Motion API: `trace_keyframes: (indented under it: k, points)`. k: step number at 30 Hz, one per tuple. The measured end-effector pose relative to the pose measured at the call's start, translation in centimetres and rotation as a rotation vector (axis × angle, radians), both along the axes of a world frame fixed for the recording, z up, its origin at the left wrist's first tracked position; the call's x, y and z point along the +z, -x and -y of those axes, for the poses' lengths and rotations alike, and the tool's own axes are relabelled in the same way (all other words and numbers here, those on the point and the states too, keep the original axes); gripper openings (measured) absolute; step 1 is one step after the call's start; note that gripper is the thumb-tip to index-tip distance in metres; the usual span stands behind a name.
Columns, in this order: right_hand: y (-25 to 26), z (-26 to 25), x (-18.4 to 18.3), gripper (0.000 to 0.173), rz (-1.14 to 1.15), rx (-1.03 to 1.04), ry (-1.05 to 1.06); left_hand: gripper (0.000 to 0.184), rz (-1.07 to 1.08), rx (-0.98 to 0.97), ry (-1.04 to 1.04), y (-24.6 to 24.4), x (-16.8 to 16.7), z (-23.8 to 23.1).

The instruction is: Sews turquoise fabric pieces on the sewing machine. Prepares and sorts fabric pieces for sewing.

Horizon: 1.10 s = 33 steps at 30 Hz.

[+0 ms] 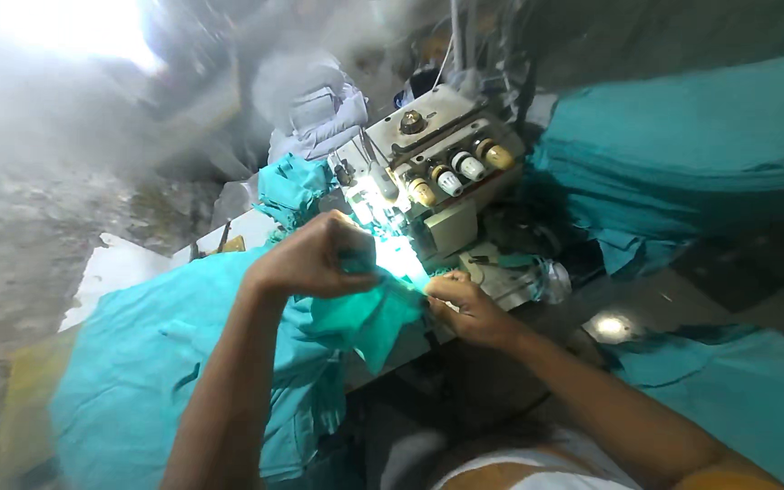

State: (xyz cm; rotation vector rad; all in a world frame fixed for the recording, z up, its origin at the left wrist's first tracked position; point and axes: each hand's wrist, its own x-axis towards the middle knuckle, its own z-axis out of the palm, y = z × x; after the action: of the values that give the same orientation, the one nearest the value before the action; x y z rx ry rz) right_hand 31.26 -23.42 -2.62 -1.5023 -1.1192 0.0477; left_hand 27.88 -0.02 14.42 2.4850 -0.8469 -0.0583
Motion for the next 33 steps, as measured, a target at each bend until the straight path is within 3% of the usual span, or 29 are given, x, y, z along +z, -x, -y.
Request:
trace_keyframes:
  k: [6,10,16,21,26,33]
  points:
    - [-0.2,0.1,-0.1,0.028,0.009,0.001,-0.016,0.014,-0.024,0.08,-0.07,-0.3,-0.8,-0.3]
    - [-0.4,0.2,-0.3,0.03,0.01,0.041,-0.017,0.011,-0.099,0.032,-0.09,0.3,-1.5,1.8]
    - [-0.7,0.0,0.1,0.027,-0.006,0.035,-0.015,0.019,-0.029,0.043,-0.115,0.3,-1.7,1.3]
    - [-0.2,0.4,0.1,0.027,0.061,0.007,-0.021,0.033,0.099,0.167,-0.267,1.2,-0.5,-0.5]
    - [0.9,1.5,0.3,0.026,0.132,-0.056,0.002,0.027,0.133,0.12,-0.156,2.3,-0.8,-0.9]
    - [0.9,1.4,0.5,0.023,0.124,-0.057,0.028,0.02,0.146,0.196,-0.042,2.2,-2.2,-2.1]
